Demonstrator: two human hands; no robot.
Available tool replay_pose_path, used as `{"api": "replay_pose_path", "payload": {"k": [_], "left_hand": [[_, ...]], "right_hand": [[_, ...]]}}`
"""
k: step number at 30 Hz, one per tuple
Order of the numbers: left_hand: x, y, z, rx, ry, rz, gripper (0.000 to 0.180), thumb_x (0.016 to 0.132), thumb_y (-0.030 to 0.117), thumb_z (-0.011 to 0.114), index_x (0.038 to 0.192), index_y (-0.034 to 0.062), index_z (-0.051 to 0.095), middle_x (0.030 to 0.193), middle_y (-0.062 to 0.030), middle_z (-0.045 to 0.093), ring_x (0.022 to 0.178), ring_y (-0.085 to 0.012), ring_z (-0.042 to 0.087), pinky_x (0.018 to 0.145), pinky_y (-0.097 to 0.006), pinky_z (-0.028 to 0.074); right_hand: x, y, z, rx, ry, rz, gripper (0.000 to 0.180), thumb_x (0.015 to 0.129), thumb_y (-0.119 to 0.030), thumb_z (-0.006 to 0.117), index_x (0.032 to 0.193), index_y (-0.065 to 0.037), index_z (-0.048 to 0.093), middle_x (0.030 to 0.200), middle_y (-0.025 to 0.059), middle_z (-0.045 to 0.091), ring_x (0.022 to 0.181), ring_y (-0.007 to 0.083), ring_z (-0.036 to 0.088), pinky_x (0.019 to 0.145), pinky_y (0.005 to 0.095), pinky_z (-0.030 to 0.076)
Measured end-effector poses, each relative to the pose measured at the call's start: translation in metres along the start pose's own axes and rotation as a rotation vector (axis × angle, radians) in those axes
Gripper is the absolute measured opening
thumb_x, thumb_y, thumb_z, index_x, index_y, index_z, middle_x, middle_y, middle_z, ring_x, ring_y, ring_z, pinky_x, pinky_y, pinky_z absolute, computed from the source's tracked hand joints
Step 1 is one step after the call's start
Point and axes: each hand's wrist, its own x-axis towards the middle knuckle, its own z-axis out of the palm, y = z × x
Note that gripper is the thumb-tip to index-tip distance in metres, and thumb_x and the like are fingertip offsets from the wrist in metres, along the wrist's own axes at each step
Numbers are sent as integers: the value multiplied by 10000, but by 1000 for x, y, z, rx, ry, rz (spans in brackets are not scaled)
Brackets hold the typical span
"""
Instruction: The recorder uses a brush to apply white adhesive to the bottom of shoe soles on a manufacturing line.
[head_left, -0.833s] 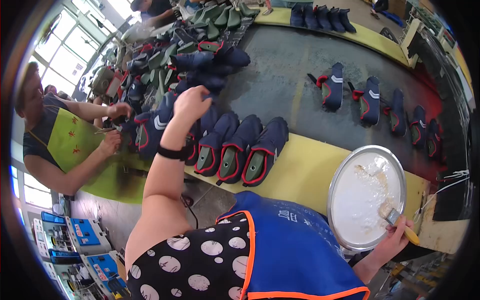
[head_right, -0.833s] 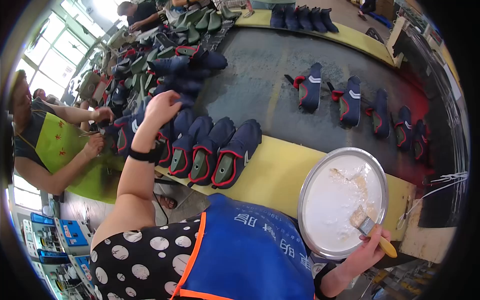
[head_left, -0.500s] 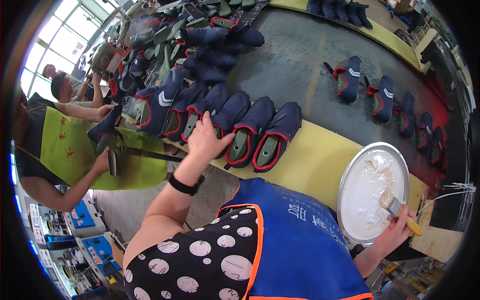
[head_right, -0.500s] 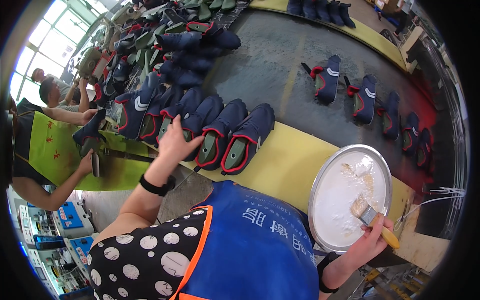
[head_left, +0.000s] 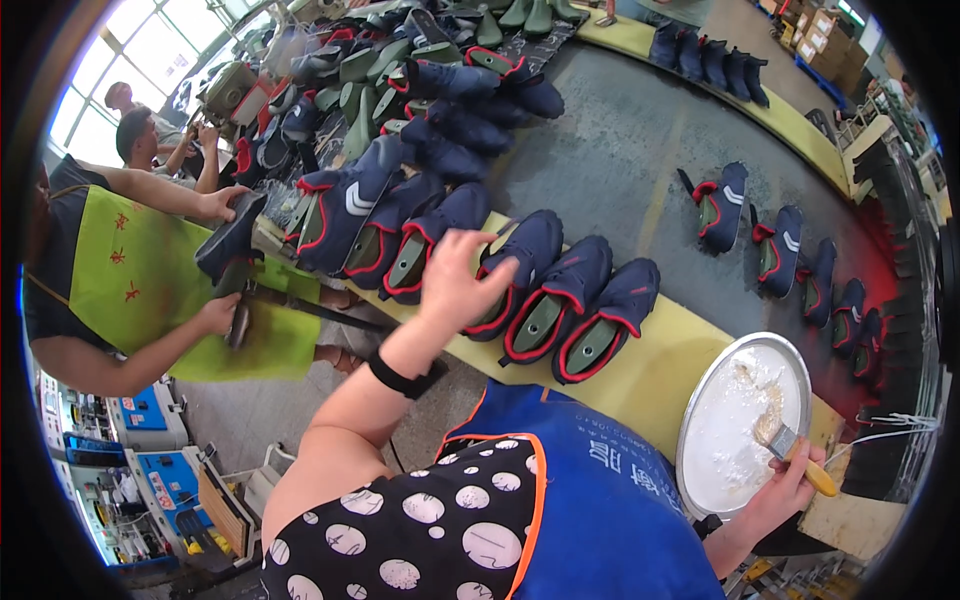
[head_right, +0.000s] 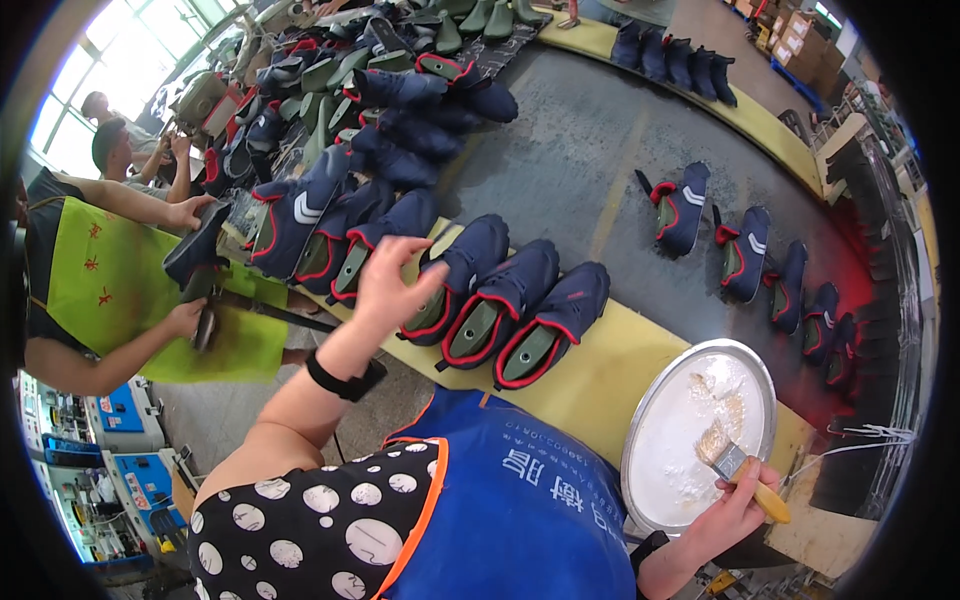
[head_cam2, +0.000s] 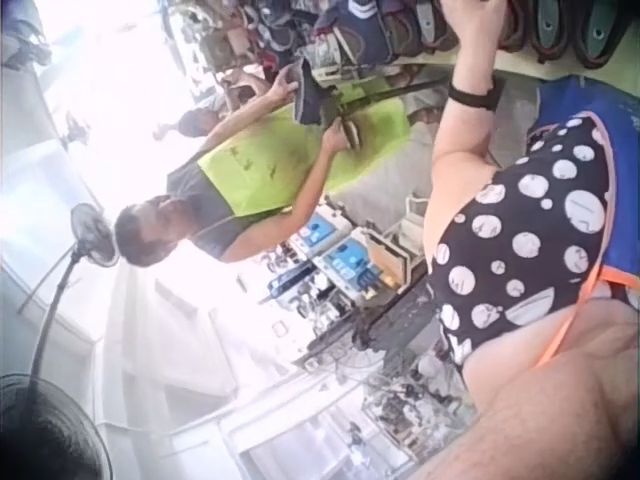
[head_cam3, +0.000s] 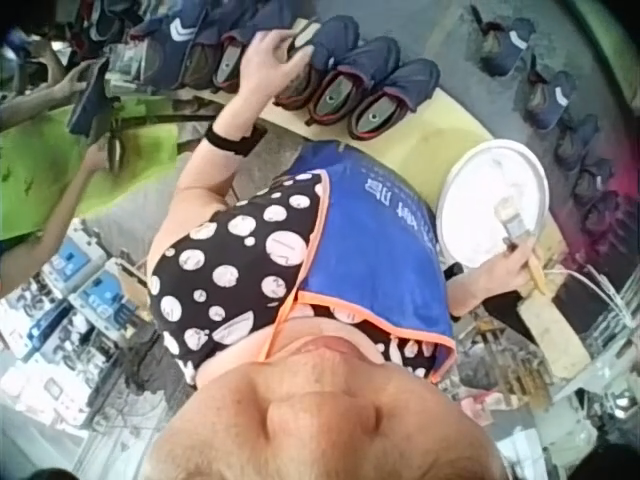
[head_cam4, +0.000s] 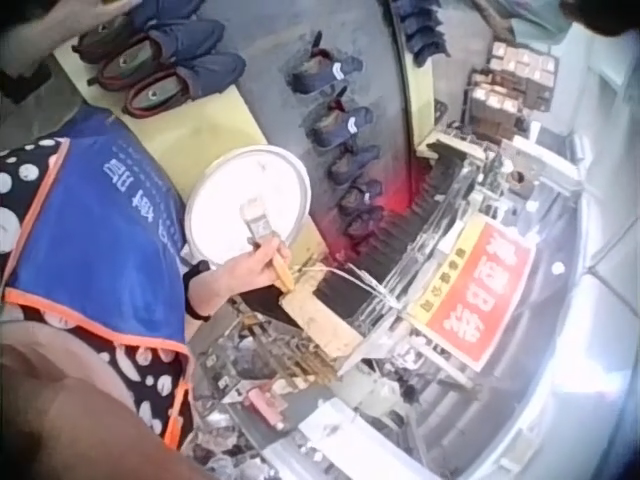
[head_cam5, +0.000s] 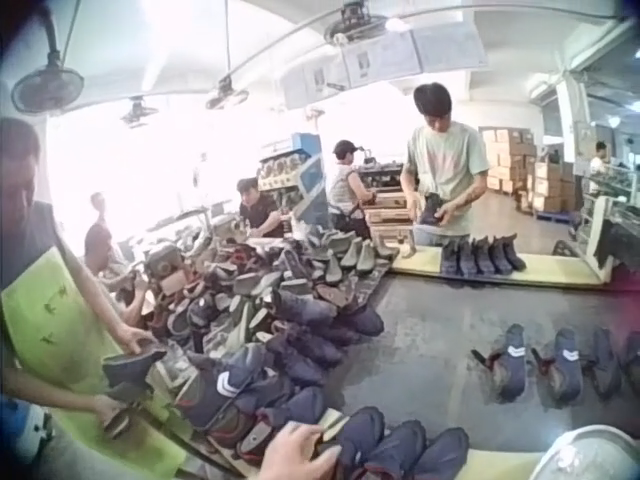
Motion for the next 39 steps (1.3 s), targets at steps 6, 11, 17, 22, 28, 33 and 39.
{"api": "replay_pose_path", "payload": {"k": [6, 11, 17, 22, 28, 33, 39], "left_hand": [[205, -53, -52, 384, 194, -39, 260, 802, 162, 657, 1043, 109, 738, 945, -126, 734, 965, -299, 715, 848, -435, 564], [337, -119, -74, 579, 121, -479, 539, 925, 189, 603, 1447, 123, 486, 1402, -215, 582, 1283, -364, 594, 1040, -457, 513], [371, -197, -29, 551, 26, -409, 868, 772, 223, 851, 1521, 244, 413, 1415, -160, 577, 1301, -376, 566, 1062, -477, 497], [379, -194, -29, 505, 203, -138, 455, 757, 306, 838, 1175, 182, 708, 1133, -173, 708, 1086, -359, 669, 939, -452, 532], [353, -73, -37, 638, 184, 192, 309, 769, 394, 753, 913, 123, 786, 845, -173, 730, 848, -381, 703, 778, -483, 546], [240, 20, -84, -226, -175, -19, 175, 820, 201, 797, 920, 66, 746, 731, -7, 680, 575, -79, 616, 480, -233, 447], [106, 67, -70, -833, -570, -485, 232, 829, 37, 759, 1027, 52, 639, 879, -46, 690, 694, -123, 673, 492, -213, 466]], "right_hand": [[3, -9, -3, -95, 32, -66, 108, 1029, -143, 570, 987, -44, 574, 914, 11, 561, 761, 58, 513, 625, 215, 386], [-8, -14, -3, -118, 56, -62, 98, 1019, -107, 574, 944, -44, 561, 874, -2, 534, 730, 56, 484, 614, 217, 387], [-13, -21, -1, -197, 63, -62, 105, 1020, -114, 594, 939, -51, 573, 828, -13, 535, 665, 53, 476, 588, 211, 404], [-9, -24, 5, -145, 141, -59, 79, 990, -47, 619, 941, -29, 560, 801, 12, 534, 670, 64, 512, 599, 214, 430], [-7, -28, 11, -96, 10, -96, 82, 998, -58, 616, 936, -29, 570, 791, 9, 552, 669, 64, 522, 604, 212, 438], [-8, -21, 7, -122, 14, -93, 89, 997, -78, 627, 937, -28, 583, 789, 10, 556, 663, 62, 511, 600, 213, 432], [-6, -11, -2, -60, 28, -64, 89, 984, -77, 637, 923, -27, 597, 798, 17, 565, 663, 65, 507, 598, 214, 424]]}}
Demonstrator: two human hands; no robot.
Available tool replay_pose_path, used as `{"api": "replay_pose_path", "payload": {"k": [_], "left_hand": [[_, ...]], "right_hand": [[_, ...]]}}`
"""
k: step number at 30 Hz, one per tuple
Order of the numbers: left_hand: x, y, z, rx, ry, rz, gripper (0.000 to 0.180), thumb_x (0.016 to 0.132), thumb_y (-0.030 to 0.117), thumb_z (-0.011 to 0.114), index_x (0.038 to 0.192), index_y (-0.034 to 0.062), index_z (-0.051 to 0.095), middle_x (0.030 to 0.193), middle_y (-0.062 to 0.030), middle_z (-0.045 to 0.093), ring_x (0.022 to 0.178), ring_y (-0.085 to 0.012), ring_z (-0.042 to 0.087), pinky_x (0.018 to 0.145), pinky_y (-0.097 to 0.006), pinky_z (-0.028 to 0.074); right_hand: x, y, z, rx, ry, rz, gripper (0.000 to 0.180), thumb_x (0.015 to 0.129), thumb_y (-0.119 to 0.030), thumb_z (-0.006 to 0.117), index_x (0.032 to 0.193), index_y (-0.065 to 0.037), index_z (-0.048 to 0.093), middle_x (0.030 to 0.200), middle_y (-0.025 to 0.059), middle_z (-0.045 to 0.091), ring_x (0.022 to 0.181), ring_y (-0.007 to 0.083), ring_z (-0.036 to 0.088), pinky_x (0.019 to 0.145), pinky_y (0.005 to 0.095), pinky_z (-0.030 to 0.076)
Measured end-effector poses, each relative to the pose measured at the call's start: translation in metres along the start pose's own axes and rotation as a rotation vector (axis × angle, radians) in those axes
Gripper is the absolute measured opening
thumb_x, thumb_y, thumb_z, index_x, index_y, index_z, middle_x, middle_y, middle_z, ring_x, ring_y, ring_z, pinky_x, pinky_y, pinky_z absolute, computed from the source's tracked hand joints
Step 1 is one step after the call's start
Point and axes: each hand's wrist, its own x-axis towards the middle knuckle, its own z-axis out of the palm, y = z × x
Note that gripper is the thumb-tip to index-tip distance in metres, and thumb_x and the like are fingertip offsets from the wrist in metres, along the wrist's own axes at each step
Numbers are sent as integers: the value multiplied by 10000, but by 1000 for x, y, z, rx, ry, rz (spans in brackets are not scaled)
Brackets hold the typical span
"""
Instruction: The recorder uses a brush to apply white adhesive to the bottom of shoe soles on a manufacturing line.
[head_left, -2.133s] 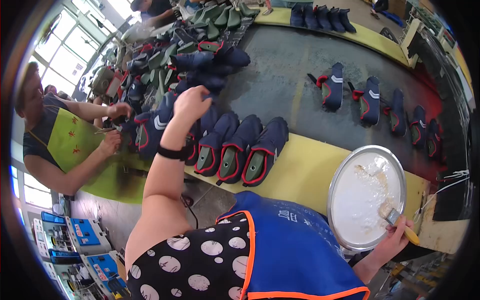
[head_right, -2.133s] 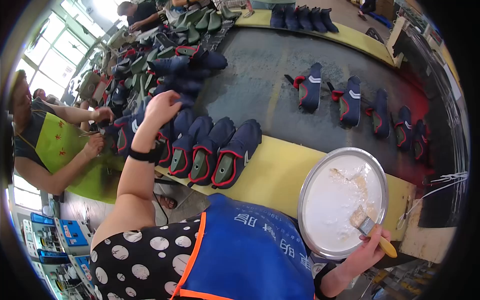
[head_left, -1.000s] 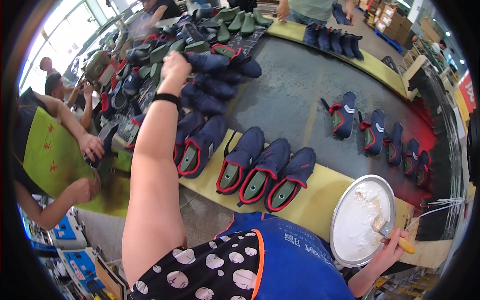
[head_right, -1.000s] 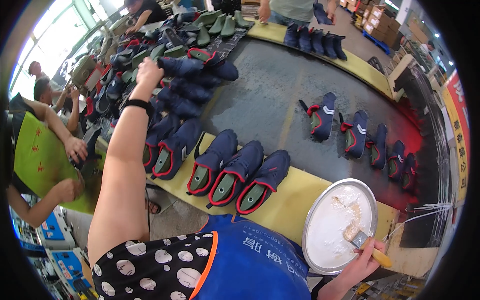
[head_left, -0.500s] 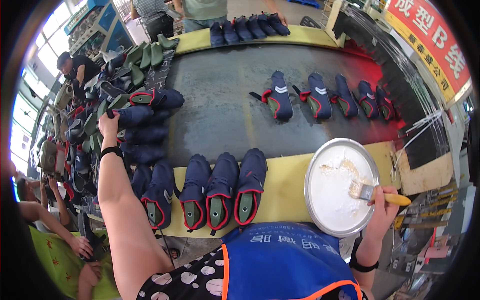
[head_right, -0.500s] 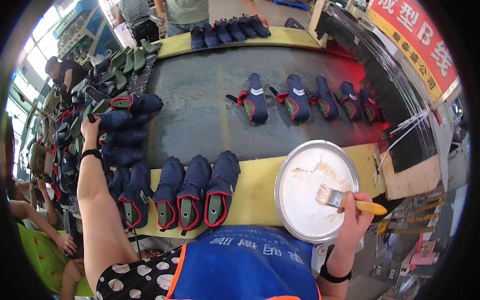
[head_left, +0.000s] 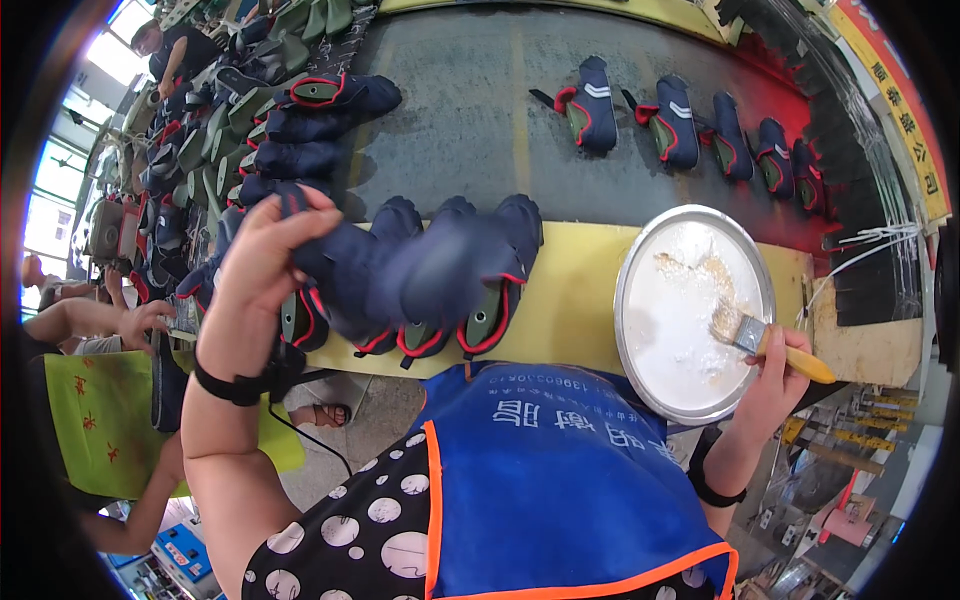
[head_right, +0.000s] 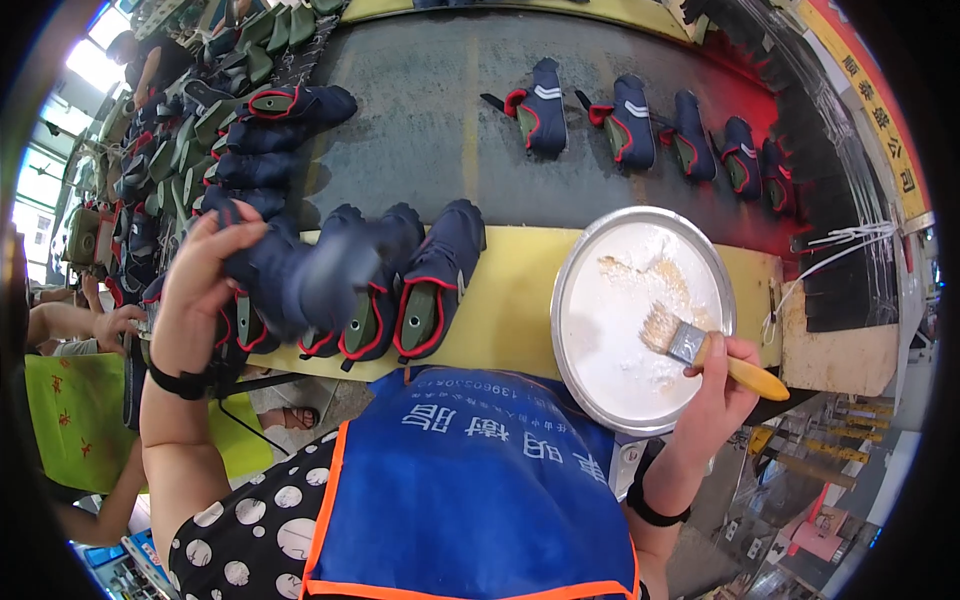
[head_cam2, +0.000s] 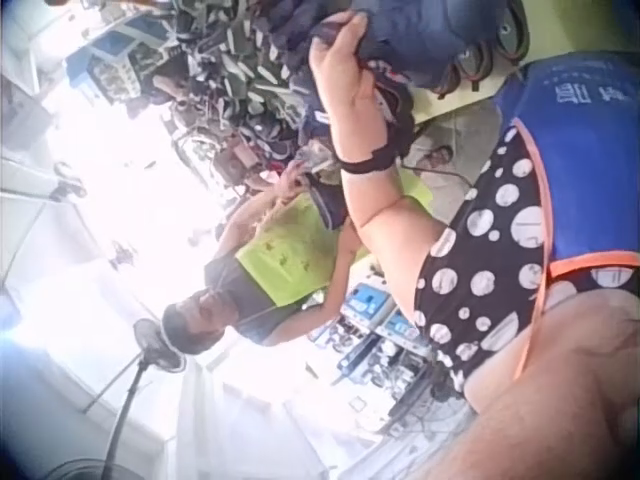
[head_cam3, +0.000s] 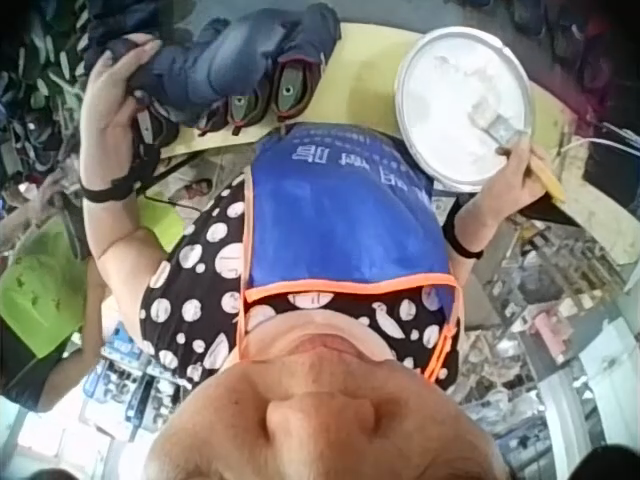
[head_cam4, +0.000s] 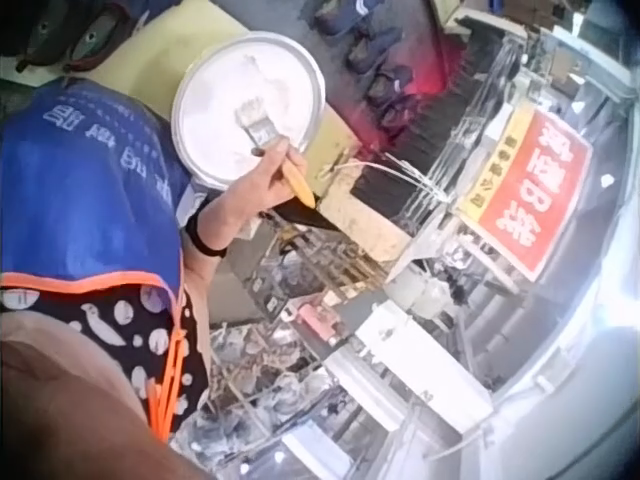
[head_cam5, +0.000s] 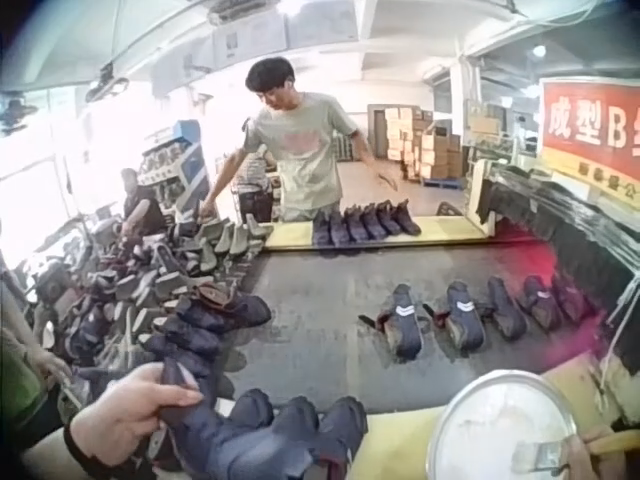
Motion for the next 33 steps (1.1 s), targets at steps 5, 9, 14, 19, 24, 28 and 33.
{"api": "replay_pose_path", "payload": {"k": [5, 9, 14, 19, 24, 28, 33], "left_hand": [[29, -61, 46, 12, 33, -229, 261, 872, 84, 757, 1115, 42, 673, 907, -26, 686, 703, -115, 666, 540, -195, 471], [28, -75, 51, 106, -34, -166, 649, 861, 191, 802, 1410, 1, 511, 965, -34, 678, 768, -107, 663, 614, -207, 506], [-52, -102, 82, 1336, -141, 686, 1178, 613, 167, 905, 1602, 94, 269, 1390, -270, 507, 1258, -432, 539, 1088, -480, 431], [-47, -88, 77, 1303, -279, 478, 972, 605, 128, 855, 1502, 214, 490, 1316, -248, 528, 1135, -425, 582, 994, -466, 489], [-37, -76, 88, 905, -361, 266, 930, 620, 95, 831, 1484, 103, 486, 1281, -188, 597, 1143, -312, 638, 983, -404, 517], [-62, -56, 122, 78, -457, -196, 898, 690, 46, 729, 1508, -40, 366, 1375, -210, 574, 1229, -311, 619, 1070, -387, 479], [-78, -53, 165, -261, -571, -248, 896, 737, 44, 686, 1546, -29, 308, 1435, -204, 530, 1304, -307, 565, 1122, -375, 423]], "right_hand": [[-4, 0, -5, 93, 25, 13, 84, 971, -73, 645, 921, -25, 596, 799, 18, 567, 681, 74, 520, 621, 227, 441], [-14, 3, -11, 142, 68, 44, 77, 963, -55, 653, 920, -19, 600, 795, 22, 581, 685, 75, 536, 624, 228, 446], [-19, 27, -12, -6, 31, 165, 80, 965, -35, 670, 919, 0, 615, 779, 17, 617, 683, 59, 569, 640, 217, 479], [-14, 58, 0, -75, -137, 140, 117, 917, -73, 742, 934, 3, 653, 799, 45, 661, 721, 93, 628, 673, 240, 503], [-18, 66, 15, -522, -228, 28, 181, 859, -184, 786, 884, -24, 705, 824, 99, 695, 716, 211, 694, 677, 322, 538], [-20, 61, 26, -691, -366, 40, 214, 844, -234, 789, 895, -36, 727, 866, 115, 708, 730, 264, 711, 674, 367, 547], [-21, 40, 2, -333, -144, -42, 161, 854, -165, 775, 897, -19, 723, 892, 119, 708, 733, 262, 711, 681, 365, 550]]}}
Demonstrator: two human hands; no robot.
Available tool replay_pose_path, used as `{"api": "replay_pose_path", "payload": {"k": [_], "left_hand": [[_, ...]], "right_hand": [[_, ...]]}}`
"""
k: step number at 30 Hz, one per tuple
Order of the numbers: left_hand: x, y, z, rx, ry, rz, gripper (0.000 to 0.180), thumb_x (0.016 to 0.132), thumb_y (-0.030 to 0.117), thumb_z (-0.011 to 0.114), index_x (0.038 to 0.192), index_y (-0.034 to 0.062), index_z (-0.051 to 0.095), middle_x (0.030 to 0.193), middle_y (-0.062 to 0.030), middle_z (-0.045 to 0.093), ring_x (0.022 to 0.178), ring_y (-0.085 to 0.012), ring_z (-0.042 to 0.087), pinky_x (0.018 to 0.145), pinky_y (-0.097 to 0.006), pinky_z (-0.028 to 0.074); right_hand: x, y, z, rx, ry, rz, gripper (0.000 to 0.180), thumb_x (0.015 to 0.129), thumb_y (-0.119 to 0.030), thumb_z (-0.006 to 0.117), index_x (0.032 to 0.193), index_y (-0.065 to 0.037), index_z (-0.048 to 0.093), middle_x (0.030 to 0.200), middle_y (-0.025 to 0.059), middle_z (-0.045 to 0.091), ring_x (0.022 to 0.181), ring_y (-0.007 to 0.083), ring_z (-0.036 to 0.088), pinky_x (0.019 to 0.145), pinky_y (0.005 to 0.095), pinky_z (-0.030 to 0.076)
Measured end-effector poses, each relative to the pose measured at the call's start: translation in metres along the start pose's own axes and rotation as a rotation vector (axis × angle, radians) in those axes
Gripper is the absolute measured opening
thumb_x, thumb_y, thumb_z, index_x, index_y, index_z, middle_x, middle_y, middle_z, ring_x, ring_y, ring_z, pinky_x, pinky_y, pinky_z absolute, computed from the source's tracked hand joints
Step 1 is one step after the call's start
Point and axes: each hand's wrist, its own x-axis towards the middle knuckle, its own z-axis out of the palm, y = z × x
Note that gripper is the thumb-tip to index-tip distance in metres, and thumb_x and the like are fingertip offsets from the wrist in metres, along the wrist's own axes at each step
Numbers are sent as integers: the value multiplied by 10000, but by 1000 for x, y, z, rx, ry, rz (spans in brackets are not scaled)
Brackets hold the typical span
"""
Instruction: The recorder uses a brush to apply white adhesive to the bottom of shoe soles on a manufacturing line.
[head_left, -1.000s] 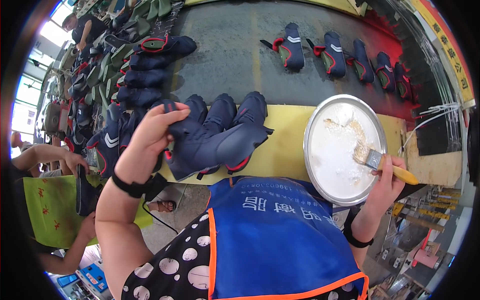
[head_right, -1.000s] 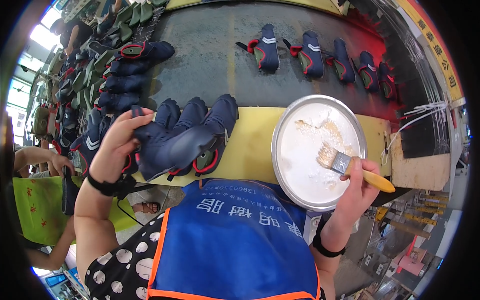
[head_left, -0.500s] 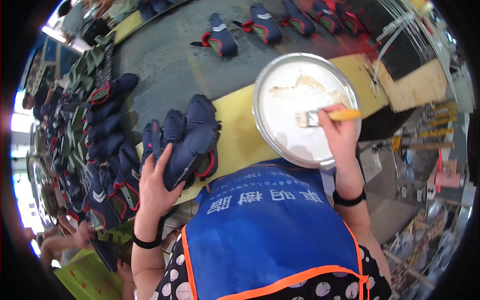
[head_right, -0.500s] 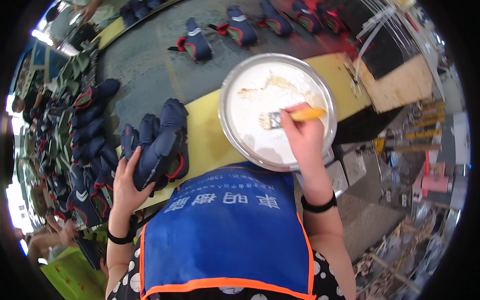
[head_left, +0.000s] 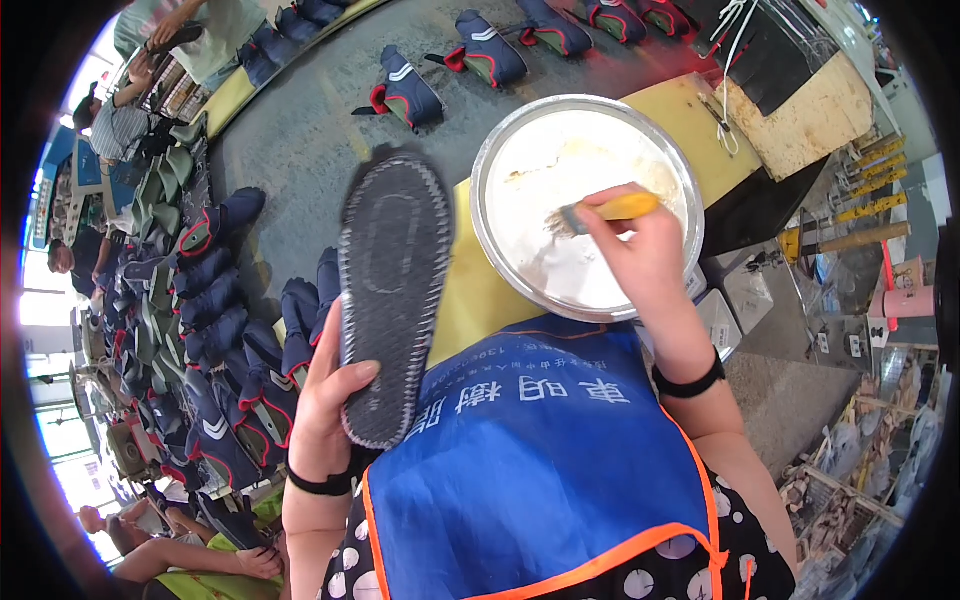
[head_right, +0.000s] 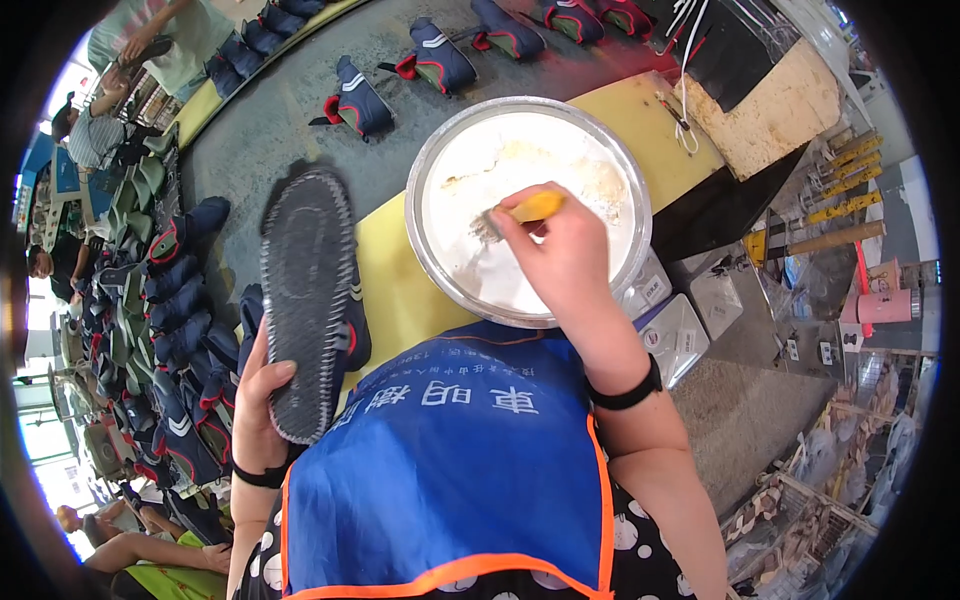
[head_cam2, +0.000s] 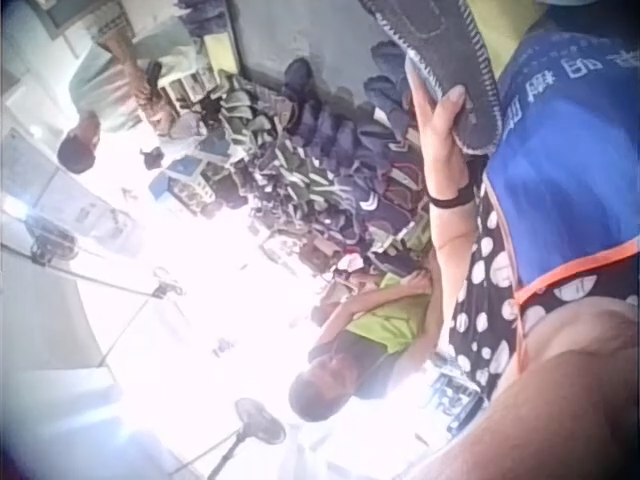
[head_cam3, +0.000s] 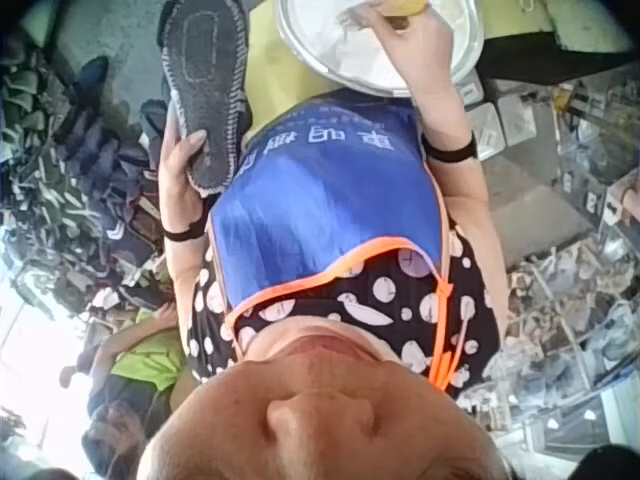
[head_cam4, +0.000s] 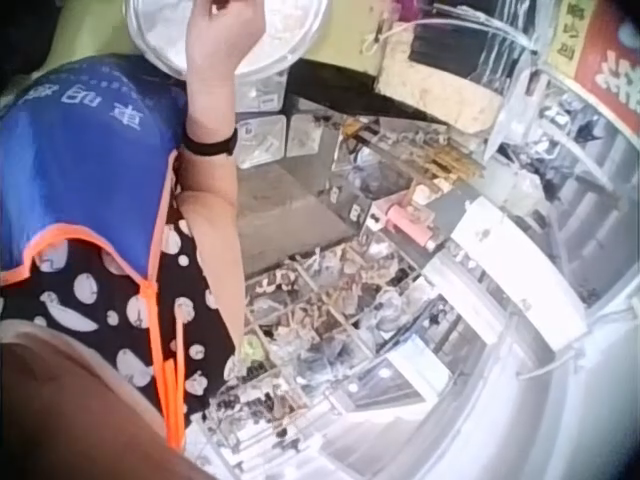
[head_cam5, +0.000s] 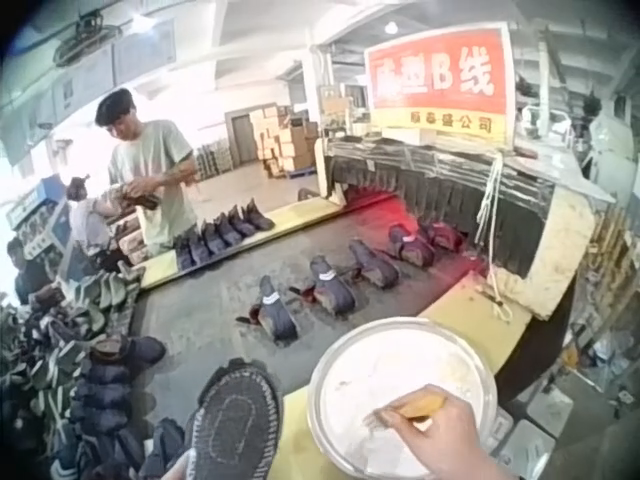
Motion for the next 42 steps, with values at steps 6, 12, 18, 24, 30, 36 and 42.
{"api": "replay_pose_path", "payload": {"k": [6, 12, 18, 24, 30, 36, 42], "left_hand": [[39, 1, 9, 351, -95, -134, 868, 779, 37, 710, 1555, 2, 323, 1410, -167, 547, 1301, -241, 543, 1117, -348, 397], [60, 15, 25, 554, -214, -324, 826, 820, 95, 729, 1546, 7, 346, 1360, -141, 581, 1235, -215, 576, 1072, -331, 427], [64, 18, 35, 665, -264, -377, 825, 825, 104, 739, 1544, 2, 348, 1354, -145, 583, 1213, -204, 581, 1059, -322, 432], [57, 21, 34, 377, -327, -504, 786, 847, 136, 675, 1544, -11, 343, 1409, -163, 563, 1255, -223, 581, 1081, -330, 430], [55, 20, 30, 190, -313, -621, 808, 831, 132, 646, 1552, -29, 318, 1450, -184, 538, 1304, -245, 564, 1109, -339, 426], [60, 17, 18, 306, -375, -497, 846, 797, 134, 685, 1548, -29, 331, 1432, -174, 547, 1296, -245, 561, 1115, -347, 409], [64, 7, 12, 589, -341, -217, 892, 741, 108, 770, 1538, -9, 385, 1420, -140, 552, 1298, -215, 534, 1130, -344, 365]], "right_hand": [[10, -3, -31, -313, 78, 39, 197, 808, -128, 819, 973, -59, 736, 871, 66, 700, 784, 253, 685, 807, 367, 519], [-9, -37, -51, -129, 73, -577, 218, 768, -122, 800, 980, -157, 760, 907, -12, 705, 833, 158, 677, 1092, 403, 328], [-10, -45, -39, -38, -131, -754, 163, 808, -138, 729, 968, -165, 750, 943, -28, 688, 884, 158, 682, 1113, 458, 303], [12, -22, -48, -163, 0, -565, 225, 771, -150, 804, 990, -146, 754, 936, -13, 705, 855, 170, 662, 995, 422, 367], [10, -27, -36, 109, -61, -707, 260, 732, -129, 846, 976, -112, 759, 914, 21, 702, 836, 197, 659, 784, 333, 478], [14, -22, -37, 141, 70, -355, 131, 836, 11, 762, 868, -34, 643, 811, 91, 647, 704, 209, 665, 626, 297, 498], [9, -29, -16, 373, 159, -286, 118, 891, -28, 739, 869, -13, 624, 742, 44, 649, 608, 106, 633, 553, 248, 468]]}}
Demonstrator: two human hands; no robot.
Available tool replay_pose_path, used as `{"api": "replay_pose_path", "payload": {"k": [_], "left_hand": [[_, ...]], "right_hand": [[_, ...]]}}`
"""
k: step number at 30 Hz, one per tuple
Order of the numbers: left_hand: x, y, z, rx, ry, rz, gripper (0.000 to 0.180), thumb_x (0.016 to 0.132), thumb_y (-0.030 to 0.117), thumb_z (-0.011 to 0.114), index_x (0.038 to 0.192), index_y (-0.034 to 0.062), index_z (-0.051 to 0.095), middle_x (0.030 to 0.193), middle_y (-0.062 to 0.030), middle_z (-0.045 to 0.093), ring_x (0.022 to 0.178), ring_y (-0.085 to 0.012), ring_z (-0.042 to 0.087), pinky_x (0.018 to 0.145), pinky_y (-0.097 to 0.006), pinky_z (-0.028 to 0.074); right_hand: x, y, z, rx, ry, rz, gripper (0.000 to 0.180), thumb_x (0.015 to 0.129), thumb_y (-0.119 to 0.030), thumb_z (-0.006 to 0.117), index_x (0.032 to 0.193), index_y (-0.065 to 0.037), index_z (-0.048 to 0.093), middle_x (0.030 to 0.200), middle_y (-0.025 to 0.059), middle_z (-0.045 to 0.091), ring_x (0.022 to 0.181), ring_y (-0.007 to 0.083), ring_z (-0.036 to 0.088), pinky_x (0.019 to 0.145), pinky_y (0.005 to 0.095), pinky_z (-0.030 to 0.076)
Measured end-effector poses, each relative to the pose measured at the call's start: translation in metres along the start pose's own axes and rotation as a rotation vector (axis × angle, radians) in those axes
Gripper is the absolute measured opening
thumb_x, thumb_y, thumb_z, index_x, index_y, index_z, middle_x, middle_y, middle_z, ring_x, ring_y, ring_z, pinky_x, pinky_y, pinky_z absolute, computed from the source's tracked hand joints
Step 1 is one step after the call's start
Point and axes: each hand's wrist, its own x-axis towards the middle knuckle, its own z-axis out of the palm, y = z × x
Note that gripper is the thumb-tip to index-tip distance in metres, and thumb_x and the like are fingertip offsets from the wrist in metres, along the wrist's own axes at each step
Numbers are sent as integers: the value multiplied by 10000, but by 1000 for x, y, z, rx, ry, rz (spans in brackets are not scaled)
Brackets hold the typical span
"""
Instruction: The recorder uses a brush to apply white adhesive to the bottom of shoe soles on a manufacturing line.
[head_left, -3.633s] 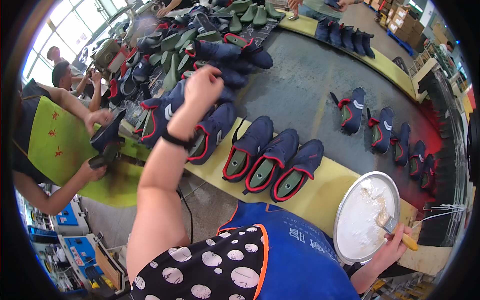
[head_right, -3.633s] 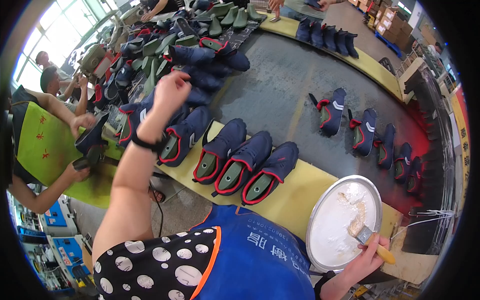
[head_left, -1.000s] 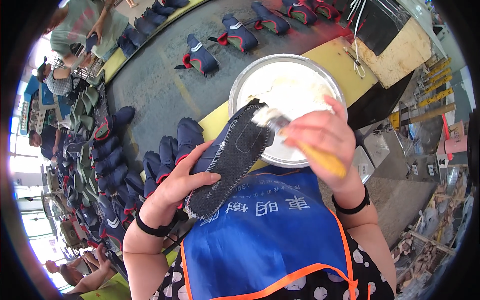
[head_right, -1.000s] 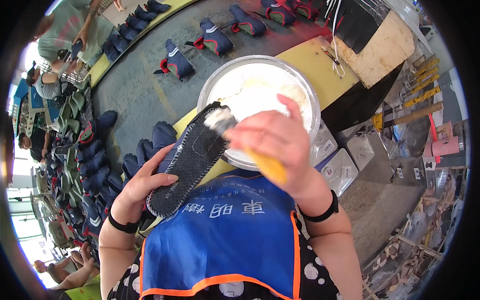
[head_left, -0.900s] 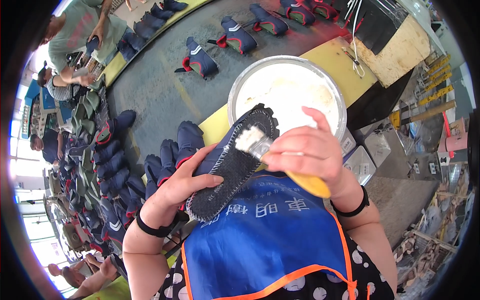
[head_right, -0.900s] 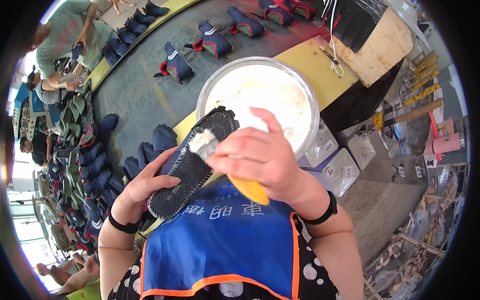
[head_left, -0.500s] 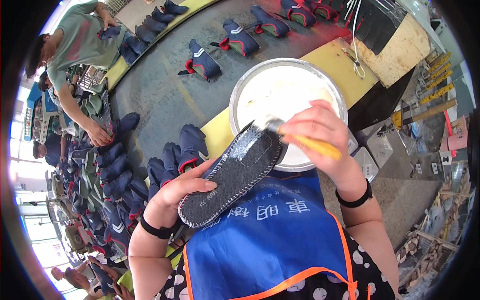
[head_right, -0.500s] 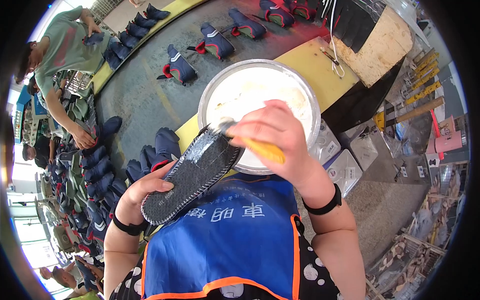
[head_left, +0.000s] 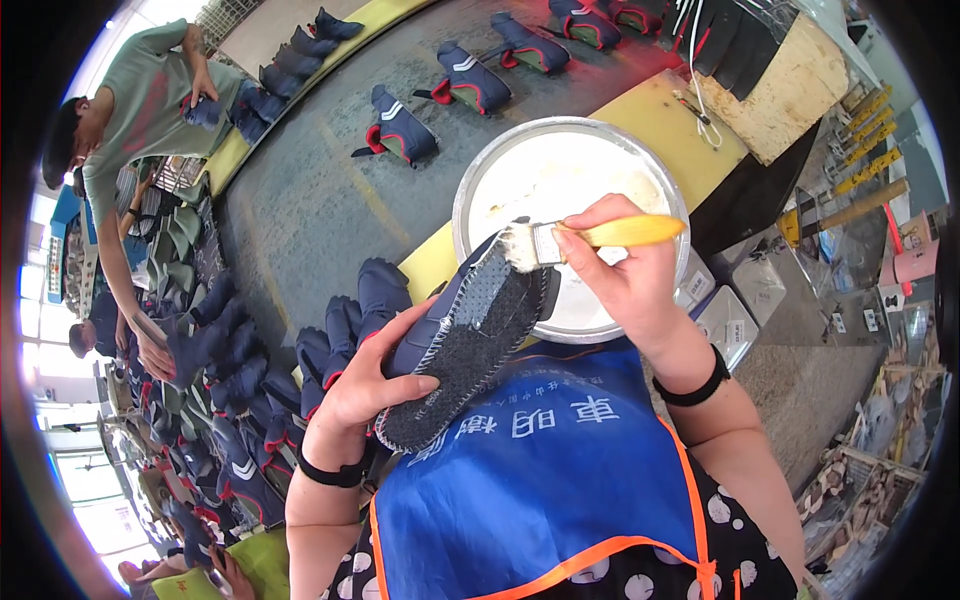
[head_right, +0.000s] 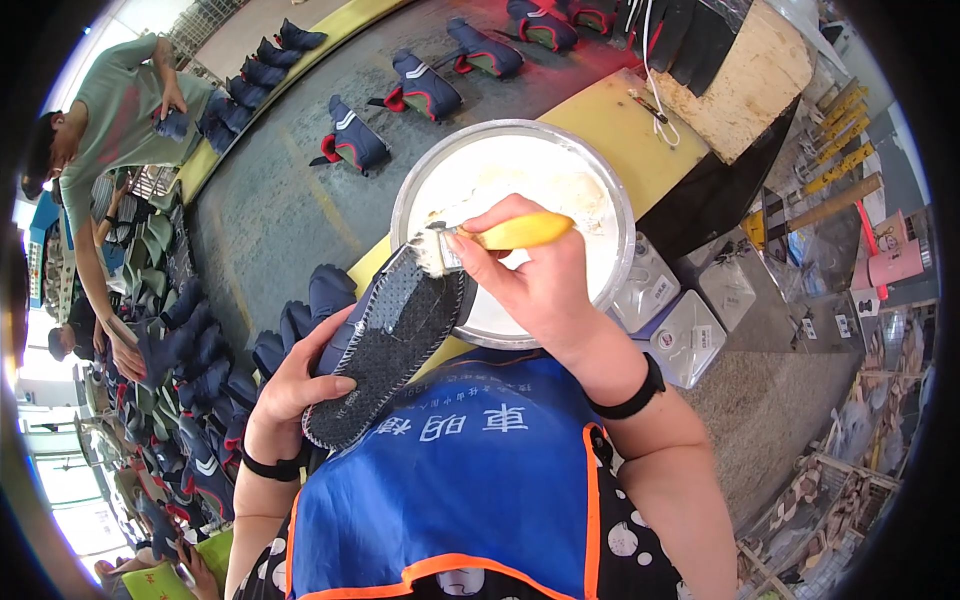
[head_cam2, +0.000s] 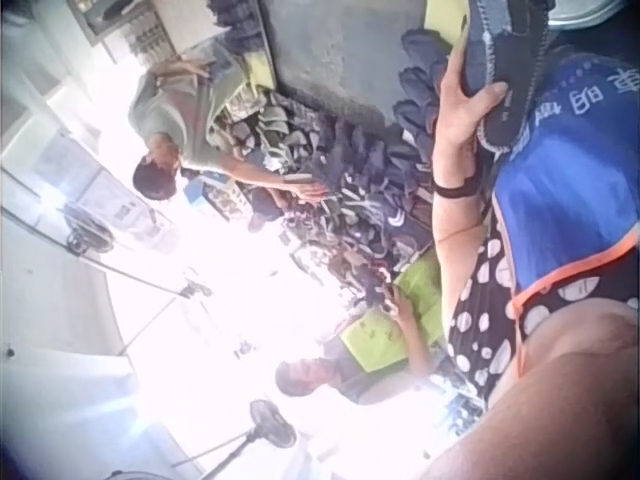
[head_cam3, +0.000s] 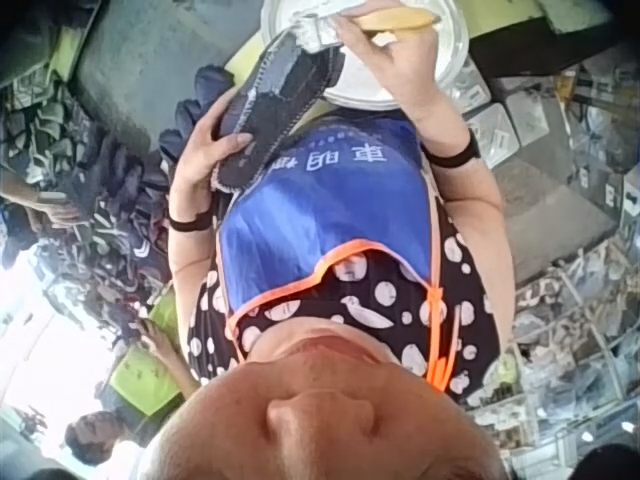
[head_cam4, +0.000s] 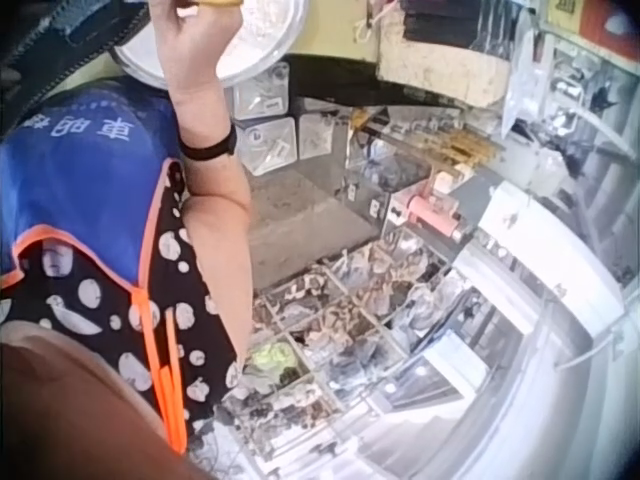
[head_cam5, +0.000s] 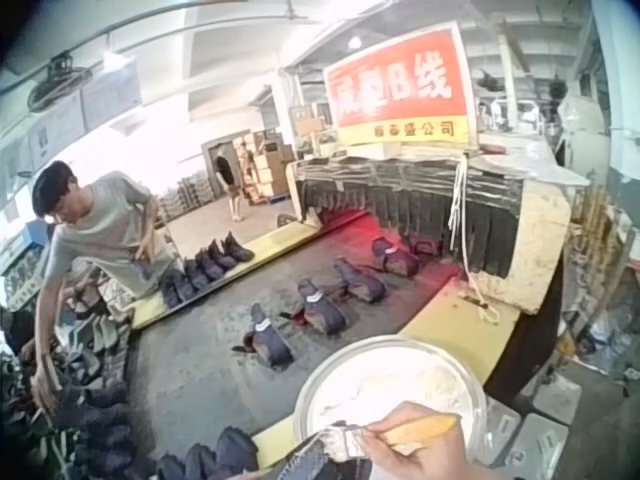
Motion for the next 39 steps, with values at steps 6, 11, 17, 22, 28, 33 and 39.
{"api": "replay_pose_path", "payload": {"k": [6, 11, 17, 22, 28, 33, 39], "left_hand": [[1, -7, -1, -2, 46, 125, 927, 726, 106, 788, 1549, -7, 377, 1436, -135, 543, 1314, -210, 523, 1144, -336, 344], [8, -14, 4, 20, 79, 242, 923, 731, 96, 787, 1547, -22, 371, 1458, -145, 528, 1343, -215, 507, 1155, -345, 339], [20, -25, 17, -148, 190, 254, 939, 749, 84, 787, 1560, -24, 326, 1494, -163, 493, 1365, -240, 502, 1166, -369, 345], [28, -30, 22, -213, 187, 225, 944, 756, 83, 783, 1567, -20, 310, 1490, -168, 493, 1367, -241, 501, 1165, -372, 352], [32, -29, 25, -159, 160, 287, 952, 761, 91, 786, 1572, -20, 298, 1485, -167, 497, 1364, -239, 504, 1166, -377, 355], [34, -30, 24, -135, 228, 259, 936, 775, 92, 786, 1569, -23, 304, 1482, -166, 500, 1360, -236, 506, 1164, -378, 357], [34, -27, 17, -24, 141, 303, 919, 780, 70, 768, 1569, -20, 306, 1509, -170, 477, 1384, -241, 486, 1165, -382, 357]], "right_hand": [[4, 1, -6, -255, 41, 153, 173, 924, -76, 721, 813, -31, 596, 666, 24, 617, 548, 70, 590, 518, 251, 453], [3, 6, 7, -97, 153, 54, 161, 919, -61, 725, 820, -20, 605, 658, 33, 593, 539, 66, 560, 509, 254, 437], [-26, -11, 15, -63, 99, 144, 141, 924, -27, 713, 826, -16, 613, 666, 26, 586, 574, 60, 544, 524, 240, 422], [-24, -18, 0, -75, -53, 233, 134, 932, -11, 700, 834, 1, 610, 673, 20, 565, 572, 67, 531, 535, 242, 428], [-3, -1, 1, -50, 79, 183, 137, 928, -43, 717, 847, -21, 608, 665, 36, 557, 607, 75, 545, 562, 252, 434], [-34, -20, 18, 44, -58, 182, 164, 938, -62, 699, 825, -30, 586, 657, 41, 568, 572, 84, 537, 543, 263, 430], [-14, -16, 1, -92, -162, 226, 190, 950, -102, 678, 808, -33, 572, 594, 55, 581, 513, 128, 577, 496, 289, 424]]}}
